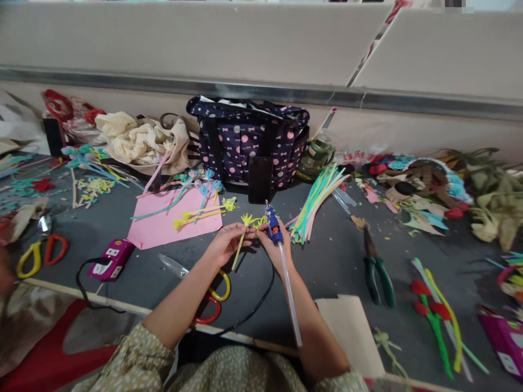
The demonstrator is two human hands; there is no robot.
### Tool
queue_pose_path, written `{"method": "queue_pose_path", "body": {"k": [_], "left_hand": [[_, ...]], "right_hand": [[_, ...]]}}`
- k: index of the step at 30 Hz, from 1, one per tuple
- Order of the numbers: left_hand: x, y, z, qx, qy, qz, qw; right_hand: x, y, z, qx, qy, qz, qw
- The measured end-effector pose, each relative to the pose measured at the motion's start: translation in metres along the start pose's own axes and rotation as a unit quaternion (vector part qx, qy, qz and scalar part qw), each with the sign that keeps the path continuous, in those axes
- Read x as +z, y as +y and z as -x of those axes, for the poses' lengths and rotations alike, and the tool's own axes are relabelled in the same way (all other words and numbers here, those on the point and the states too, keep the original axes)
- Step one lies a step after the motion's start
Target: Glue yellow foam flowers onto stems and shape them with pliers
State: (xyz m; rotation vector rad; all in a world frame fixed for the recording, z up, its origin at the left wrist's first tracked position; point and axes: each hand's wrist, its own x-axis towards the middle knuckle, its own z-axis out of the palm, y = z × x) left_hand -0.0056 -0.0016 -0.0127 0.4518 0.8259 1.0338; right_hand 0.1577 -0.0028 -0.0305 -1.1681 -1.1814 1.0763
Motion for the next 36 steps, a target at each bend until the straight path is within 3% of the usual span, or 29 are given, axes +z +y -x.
{"method": "queue_pose_path", "body": {"k": [10,19,28,36], "left_hand": [[0.002,-0.001,0.001,0.013,0.012,-0.03,0.999],[0.01,-0.002,0.005,0.051,0.058,-0.159,0.984],[0.012,-0.001,0.007,0.048,0.009,-0.224,0.973],[0.018,0.001,0.012,0.057,0.0,-0.25,0.967]], "right_hand": [[0.001,-0.003,0.0,0.048,-0.006,-0.047,0.998],[-0.007,-0.014,-0.001,0.038,0.086,-0.023,0.995],[-0.014,-0.03,0.0,-0.066,0.008,0.061,0.996],[-0.016,-0.027,0.002,-0.097,-0.028,0.102,0.99]]}}
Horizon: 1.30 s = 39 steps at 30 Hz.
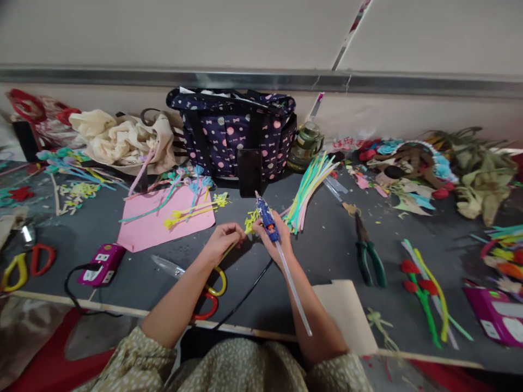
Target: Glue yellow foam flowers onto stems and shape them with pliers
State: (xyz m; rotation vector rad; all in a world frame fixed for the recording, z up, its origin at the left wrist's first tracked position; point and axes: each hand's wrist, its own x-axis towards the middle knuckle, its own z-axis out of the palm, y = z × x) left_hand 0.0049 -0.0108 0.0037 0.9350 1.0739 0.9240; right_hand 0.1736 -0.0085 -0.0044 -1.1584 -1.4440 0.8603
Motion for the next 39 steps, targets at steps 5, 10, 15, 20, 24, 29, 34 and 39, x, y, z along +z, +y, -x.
{"method": "queue_pose_path", "body": {"k": [5,10,15,20,24,29,34,39], "left_hand": [[0.0,0.001,0.001,-0.005,-0.001,-0.001,1.0],[0.0,0.001,0.0,0.003,-0.004,-0.005,1.0],[-0.001,-0.004,-0.003,0.015,-0.005,-0.014,1.0],[-0.001,-0.005,-0.002,0.026,-0.003,-0.023,0.999],[-0.002,-0.005,-0.002,0.038,-0.009,-0.043,0.998],[-0.005,-0.011,-0.003,0.053,-0.013,-0.054,0.997],[-0.005,-0.012,-0.004,0.055,-0.013,-0.064,0.996],[-0.006,-0.011,-0.004,0.064,-0.017,-0.066,0.996]], "right_hand": [[-0.001,-0.001,-0.001,0.003,-0.015,0.034,0.999],[-0.001,-0.002,0.0,0.005,-0.018,0.06,0.998],[-0.001,-0.003,0.0,0.007,-0.021,0.074,0.997],[0.0,-0.003,0.001,0.004,-0.021,0.069,0.997],[-0.001,-0.002,0.001,0.002,-0.033,0.073,0.997],[-0.002,-0.002,0.001,-0.001,-0.039,0.086,0.996],[-0.002,-0.003,0.001,0.007,-0.044,0.109,0.993],[-0.002,0.001,0.002,0.007,-0.048,0.12,0.992]]}}
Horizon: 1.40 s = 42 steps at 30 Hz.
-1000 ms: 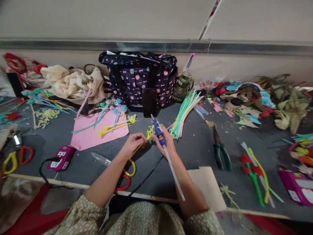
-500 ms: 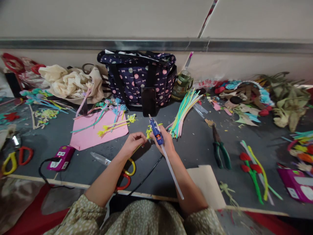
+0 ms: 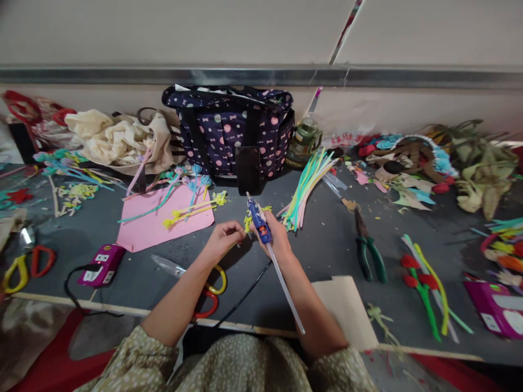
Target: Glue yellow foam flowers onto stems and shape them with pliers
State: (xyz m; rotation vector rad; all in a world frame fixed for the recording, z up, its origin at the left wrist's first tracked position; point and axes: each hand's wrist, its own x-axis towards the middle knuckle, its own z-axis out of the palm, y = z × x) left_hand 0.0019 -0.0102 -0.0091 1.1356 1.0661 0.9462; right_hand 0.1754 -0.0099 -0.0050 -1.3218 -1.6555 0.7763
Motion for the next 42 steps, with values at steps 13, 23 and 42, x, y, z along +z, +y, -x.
{"method": "queue_pose_path", "body": {"k": [13,23,42], "left_hand": [[0.002,0.009,0.002,0.025,0.066,-0.011,0.997],[0.003,0.015,0.006,0.137,0.181,0.0,0.974],[-0.004,0.009,-0.002,0.059,0.199,0.221,0.953]], "right_hand": [[0.0,-0.012,0.001,0.006,0.132,-0.101,0.986],[0.004,-0.015,0.002,0.007,0.196,-0.166,0.966],[0.013,-0.015,0.019,-0.029,-0.039,-0.088,0.995]]}}
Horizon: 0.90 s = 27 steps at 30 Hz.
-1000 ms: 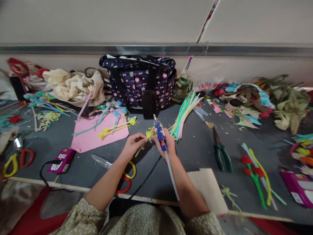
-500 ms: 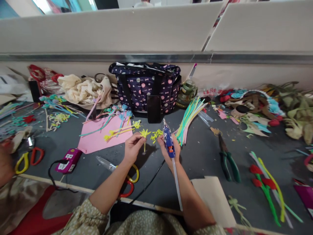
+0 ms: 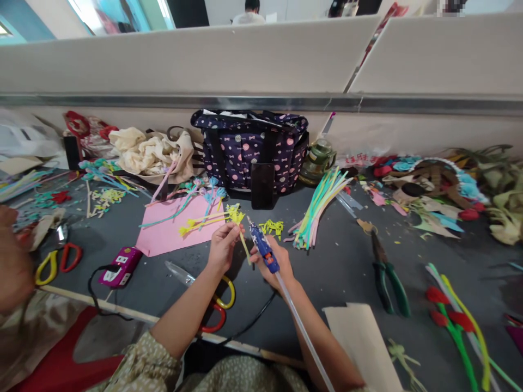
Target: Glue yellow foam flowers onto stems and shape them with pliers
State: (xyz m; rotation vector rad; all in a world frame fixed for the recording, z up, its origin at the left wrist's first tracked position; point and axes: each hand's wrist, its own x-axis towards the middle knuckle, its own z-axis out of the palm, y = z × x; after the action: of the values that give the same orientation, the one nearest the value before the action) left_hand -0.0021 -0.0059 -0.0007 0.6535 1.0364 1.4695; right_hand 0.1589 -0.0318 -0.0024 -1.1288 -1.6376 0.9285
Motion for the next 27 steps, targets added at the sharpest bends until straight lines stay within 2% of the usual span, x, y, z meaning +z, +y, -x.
{"method": "queue_pose_path", "body": {"k": [7,14,19,27], "left_hand": [[0.002,0.002,0.0,-0.009,-0.006,0.036,0.999],[0.002,0.002,0.001,-0.008,-0.019,0.028,0.999],[0.002,0.002,0.001,-0.002,-0.025,0.02,0.999],[0.002,0.002,0.001,0.005,-0.029,0.016,0.999]], "right_hand": [[0.005,0.004,0.005,0.008,-0.037,0.015,0.999],[0.007,0.007,0.005,0.008,-0.024,0.001,1.0],[0.009,0.008,0.006,0.03,-0.028,-0.049,0.998],[0.011,0.015,0.009,0.049,-0.022,-0.072,0.996]]}}
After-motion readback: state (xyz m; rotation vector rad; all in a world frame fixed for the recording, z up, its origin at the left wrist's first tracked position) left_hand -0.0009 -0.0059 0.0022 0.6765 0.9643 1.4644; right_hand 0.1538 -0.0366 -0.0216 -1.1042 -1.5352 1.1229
